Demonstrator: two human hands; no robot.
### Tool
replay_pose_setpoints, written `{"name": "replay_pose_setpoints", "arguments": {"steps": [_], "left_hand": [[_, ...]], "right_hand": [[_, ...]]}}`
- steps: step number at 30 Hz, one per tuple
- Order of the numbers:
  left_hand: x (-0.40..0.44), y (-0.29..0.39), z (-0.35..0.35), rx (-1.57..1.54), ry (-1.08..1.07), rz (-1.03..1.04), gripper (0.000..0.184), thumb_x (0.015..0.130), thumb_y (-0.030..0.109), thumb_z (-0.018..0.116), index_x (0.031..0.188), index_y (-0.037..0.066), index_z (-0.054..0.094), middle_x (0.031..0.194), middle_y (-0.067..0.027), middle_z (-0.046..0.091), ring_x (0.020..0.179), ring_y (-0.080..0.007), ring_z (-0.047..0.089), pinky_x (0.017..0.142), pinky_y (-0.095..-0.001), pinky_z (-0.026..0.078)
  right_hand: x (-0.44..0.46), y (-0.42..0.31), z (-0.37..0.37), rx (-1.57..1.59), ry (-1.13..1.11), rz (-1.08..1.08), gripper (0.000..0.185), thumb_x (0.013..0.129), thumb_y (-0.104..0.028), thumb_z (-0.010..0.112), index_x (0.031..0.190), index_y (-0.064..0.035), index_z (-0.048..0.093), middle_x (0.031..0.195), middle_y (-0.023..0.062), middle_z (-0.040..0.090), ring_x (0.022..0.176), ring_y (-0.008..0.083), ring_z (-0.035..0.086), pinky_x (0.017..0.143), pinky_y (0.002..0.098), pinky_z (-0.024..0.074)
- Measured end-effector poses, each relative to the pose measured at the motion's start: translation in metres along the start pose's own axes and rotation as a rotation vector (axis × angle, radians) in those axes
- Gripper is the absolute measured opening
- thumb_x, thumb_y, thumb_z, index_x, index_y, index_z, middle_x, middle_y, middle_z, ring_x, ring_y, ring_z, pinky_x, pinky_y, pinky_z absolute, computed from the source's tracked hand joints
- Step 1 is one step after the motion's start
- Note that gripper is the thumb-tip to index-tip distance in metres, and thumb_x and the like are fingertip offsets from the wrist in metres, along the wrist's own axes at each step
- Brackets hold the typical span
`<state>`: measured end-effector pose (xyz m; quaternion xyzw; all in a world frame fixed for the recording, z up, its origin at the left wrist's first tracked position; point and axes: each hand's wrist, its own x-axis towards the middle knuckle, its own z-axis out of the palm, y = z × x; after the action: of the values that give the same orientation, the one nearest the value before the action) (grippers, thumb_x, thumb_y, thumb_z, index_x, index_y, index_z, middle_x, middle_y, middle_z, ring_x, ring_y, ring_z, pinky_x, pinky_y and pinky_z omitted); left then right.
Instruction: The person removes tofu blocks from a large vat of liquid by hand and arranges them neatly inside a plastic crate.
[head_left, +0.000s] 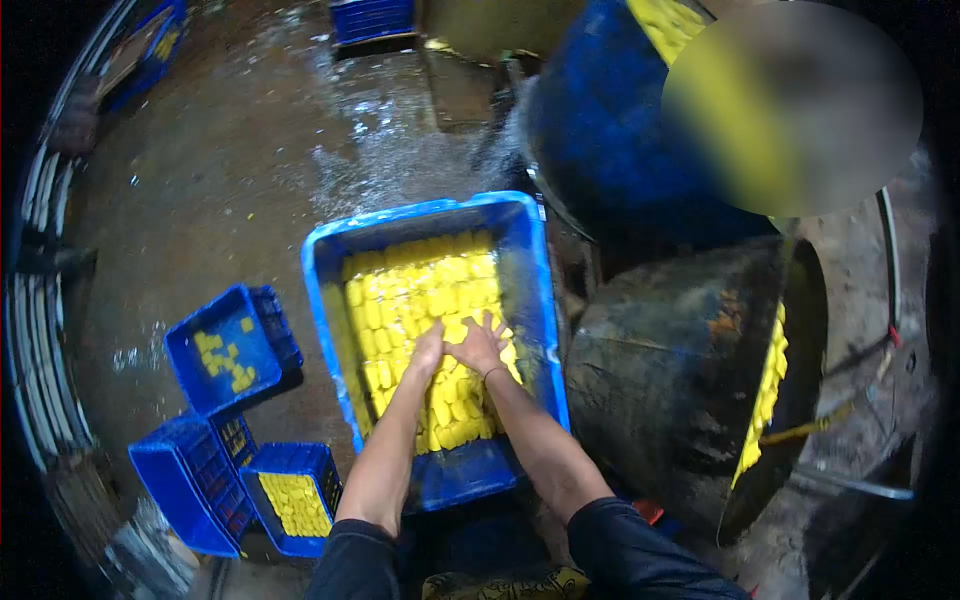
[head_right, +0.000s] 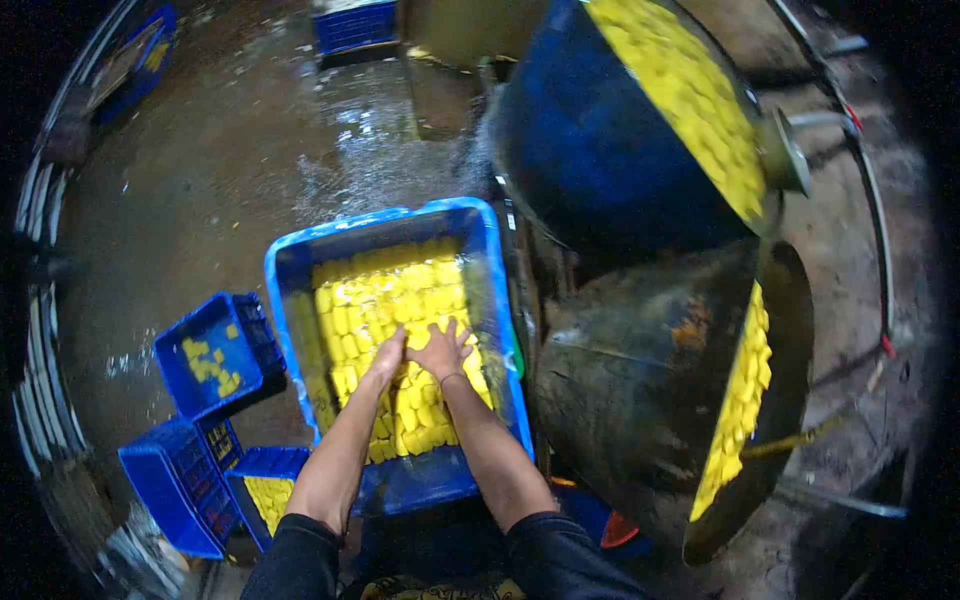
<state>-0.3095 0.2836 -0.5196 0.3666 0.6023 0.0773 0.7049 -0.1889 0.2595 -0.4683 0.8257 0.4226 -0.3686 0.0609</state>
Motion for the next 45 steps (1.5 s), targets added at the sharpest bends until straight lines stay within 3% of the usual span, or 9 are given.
{"name": "replay_pose_setpoints", "arguments": {"steps": [7,10,14,18,27,31,35,41,45], "left_hand": [[0.029,-0.002,0.014,-0.171,-0.067,0.049,0.060,0.101,0.042,0.037,0.137,-0.006,0.044,0.139,-0.0201,0.049,0.130,-0.0318,0.044,0.108,-0.0399,0.034],[-0.021,0.097,0.076,0.264,0.466,0.553,0.048,0.097,0.023,0.051,0.135,-0.006,0.045,0.141,-0.0233,0.044,0.126,-0.0349,0.046,0.110,-0.0391,0.031],[-0.237,0.309,0.215,-0.117,0.085,1.311,0.026,0.091,0.000,0.057,0.117,-0.001,0.056,0.116,-0.0113,0.057,0.104,-0.0189,0.058,0.095,-0.0305,0.045],[-0.296,0.354,0.339,0.531,-0.628,1.591,0.040,0.069,-0.008,0.059,0.108,0.004,0.059,0.102,-0.0171,0.060,0.093,-0.0307,0.062,0.081,-0.0353,0.050],[-0.168,0.262,0.465,2.084,-0.912,1.578,0.061,0.070,0.032,0.078,0.125,0.013,0.058,0.132,-0.0103,0.055,0.124,-0.0300,0.050,0.102,-0.0403,0.043],[-0.216,0.299,0.483,2.427,-1.162,1.077,0.049,0.069,0.032,0.076,0.111,0.010,0.064,0.115,-0.0107,0.064,0.111,-0.0300,0.059,0.092,-0.0400,0.049],[-0.178,0.290,0.467,2.130,-0.982,1.218,0.026,0.070,0.018,0.072,0.091,0.006,0.065,0.085,-0.0122,0.066,0.081,-0.0329,0.064,0.073,-0.0396,0.053],[-0.185,0.330,0.473,1.152,-1.023,0.443,0.034,0.081,0.015,0.066,0.114,0.007,0.061,0.091,-0.0087,0.067,0.082,-0.0209,0.061,0.075,-0.0339,0.052],[-0.156,0.330,0.467,0.883,-1.062,0.622,0.038,0.084,0.023,0.063,0.118,0.009,0.057,0.103,-0.0080,0.064,0.091,-0.0186,0.059,0.079,-0.0363,0.052]], "right_hand": [[-0.071,0.042,-0.116,0.536,0.200,-0.564,0.057,0.086,-0.041,0.069,0.125,-0.0012,0.058,0.129,0.0219,0.056,0.123,0.0361,0.051,0.105,0.0409,0.0396],[-0.231,0.045,-0.265,0.780,0.354,-0.688,0.040,0.085,-0.019,0.072,0.120,-0.0028,0.060,0.125,0.0153,0.058,0.117,0.0257,0.056,0.091,0.0366,0.0495],[-0.330,0.159,-0.372,1.015,0.777,-0.370,0.024,0.082,-0.008,0.071,0.105,-0.0028,0.065,0.105,0.0082,0.066,0.089,0.0152,0.063,0.075,0.0279,0.0531],[-0.308,0.323,-0.374,0.116,0.728,-0.043,0.024,0.077,-0.011,0.066,0.098,-0.0001,0.063,0.091,0.0214,0.062,0.088,0.0335,0.063,0.078,0.0450,0.0510],[-0.236,0.445,-0.298,-0.107,0.484,-0.274,0.045,0.081,-0.011,0.064,0.124,-0.0036,0.053,0.108,0.0243,0.060,0.105,0.0372,0.058,0.092,0.0461,0.0487],[-0.242,0.459,-0.392,0.454,0.208,-0.298,0.032,0.089,-0.018,0.055,0.119,-0.0054,0.058,0.091,0.0199,0.063,0.065,0.0242,0.065,0.069,0.0379,0.0563],[-0.173,0.476,-0.439,0.477,0.410,-0.328,0.026,0.087,-0.024,0.059,0.099,-0.0009,0.065,0.074,0.0150,0.063,0.069,0.0246,0.066,0.062,0.0392,0.0543],[-0.080,0.430,-0.391,-0.321,1.101,0.009,0.013,0.084,-0.007,0.057,0.089,-0.0011,0.067,0.093,0.0203,0.066,0.094,0.0328,0.065,0.074,0.0471,0.0508],[-0.099,0.446,-0.430,0.165,0.571,0.086,0.024,0.082,-0.005,0.057,0.102,0.0012,0.067,0.102,0.0200,0.066,0.101,0.0343,0.063,0.082,0.0433,0.0521]]}}
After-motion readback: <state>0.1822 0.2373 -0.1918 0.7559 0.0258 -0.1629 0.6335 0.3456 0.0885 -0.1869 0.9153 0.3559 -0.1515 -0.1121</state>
